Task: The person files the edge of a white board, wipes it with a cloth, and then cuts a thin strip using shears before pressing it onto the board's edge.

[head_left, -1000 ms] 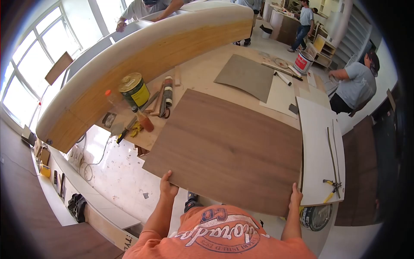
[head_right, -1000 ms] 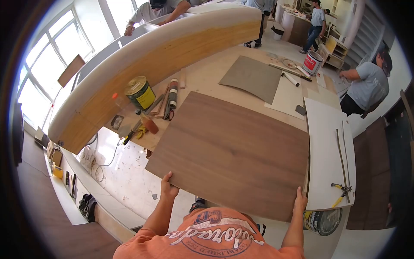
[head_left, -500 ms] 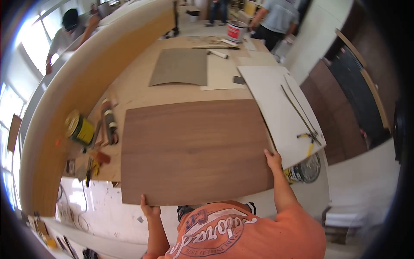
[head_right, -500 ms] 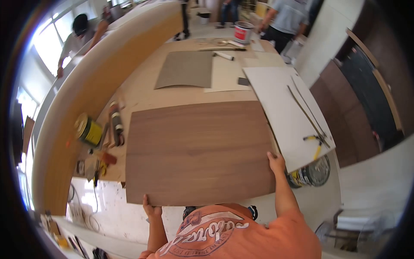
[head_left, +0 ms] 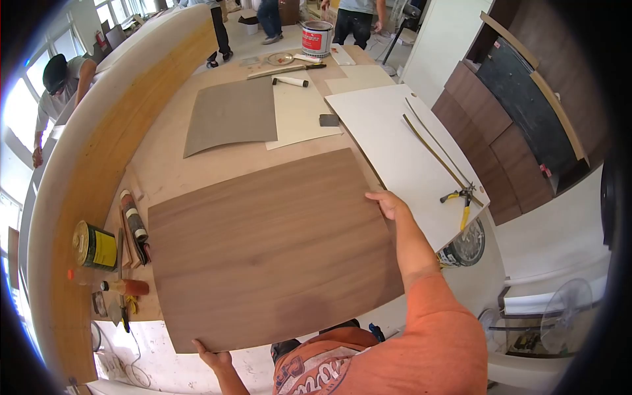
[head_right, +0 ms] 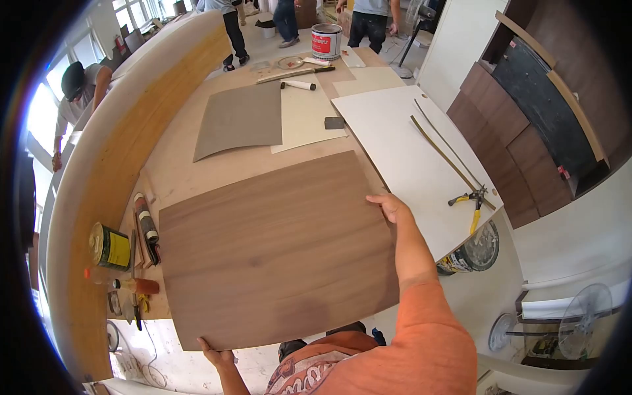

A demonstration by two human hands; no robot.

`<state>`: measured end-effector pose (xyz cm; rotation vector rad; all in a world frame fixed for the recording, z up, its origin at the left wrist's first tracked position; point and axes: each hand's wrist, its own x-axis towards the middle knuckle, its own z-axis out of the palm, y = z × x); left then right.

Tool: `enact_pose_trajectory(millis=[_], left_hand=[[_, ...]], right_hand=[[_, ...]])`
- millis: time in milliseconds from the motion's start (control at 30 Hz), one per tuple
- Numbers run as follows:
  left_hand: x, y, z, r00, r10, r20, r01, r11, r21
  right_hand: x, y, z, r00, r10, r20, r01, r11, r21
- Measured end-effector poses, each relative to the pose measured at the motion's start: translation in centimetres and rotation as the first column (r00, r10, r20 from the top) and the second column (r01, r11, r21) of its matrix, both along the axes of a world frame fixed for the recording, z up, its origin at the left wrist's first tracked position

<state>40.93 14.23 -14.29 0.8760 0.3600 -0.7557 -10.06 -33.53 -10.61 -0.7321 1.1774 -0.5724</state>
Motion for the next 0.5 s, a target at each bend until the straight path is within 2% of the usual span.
enact_pose_trajectory(millis=[100,167,267,367,400,467,500], left_hand=[[0.8,-0.3,0.7,0.995,0.091,-0.038,-0.089,0.994,0.057],[1.9,0.2,0.2,0.996,0.089,-0.025,-0.087,0.993,0.078],[2.2,0.5,-0.3,0.996,0.093,-0.014,-0.092,0.992,0.084],[0.5,-0.6,0.9,0.993,0.117,0.027,-0.12,0.983,0.135],[-0.1,-1.3,1.4,0.99,0.132,0.048,-0.138,0.978,0.157],[-0.2,-1.7,1.1,0.995,0.091,0.045,-0.094,0.991,0.092],[-0.5,-1.7,0.6,0.996,0.078,0.042,-0.081,0.995,0.061]], right_hand=[[2.3,-1.3,-0.9,0.999,0.048,0.012,-0.048,0.999,-0.003],[3.8,-1.7,-1.4,0.999,0.047,0.0,-0.047,0.999,0.001],[5.3,-1.6,-1.6,0.983,-0.023,-0.182,0.016,0.999,-0.041],[6.2,-1.4,-2.9,0.922,-0.293,-0.254,0.24,0.946,-0.219],[6.3,-1.5,-2.1,0.913,-0.322,-0.25,0.251,0.928,-0.275],[6.1,-1.5,-0.6,0.897,-0.368,-0.244,0.261,0.888,-0.378],[5.7,-1.7,-0.6,0.878,-0.375,-0.297,0.25,0.889,-0.383]])
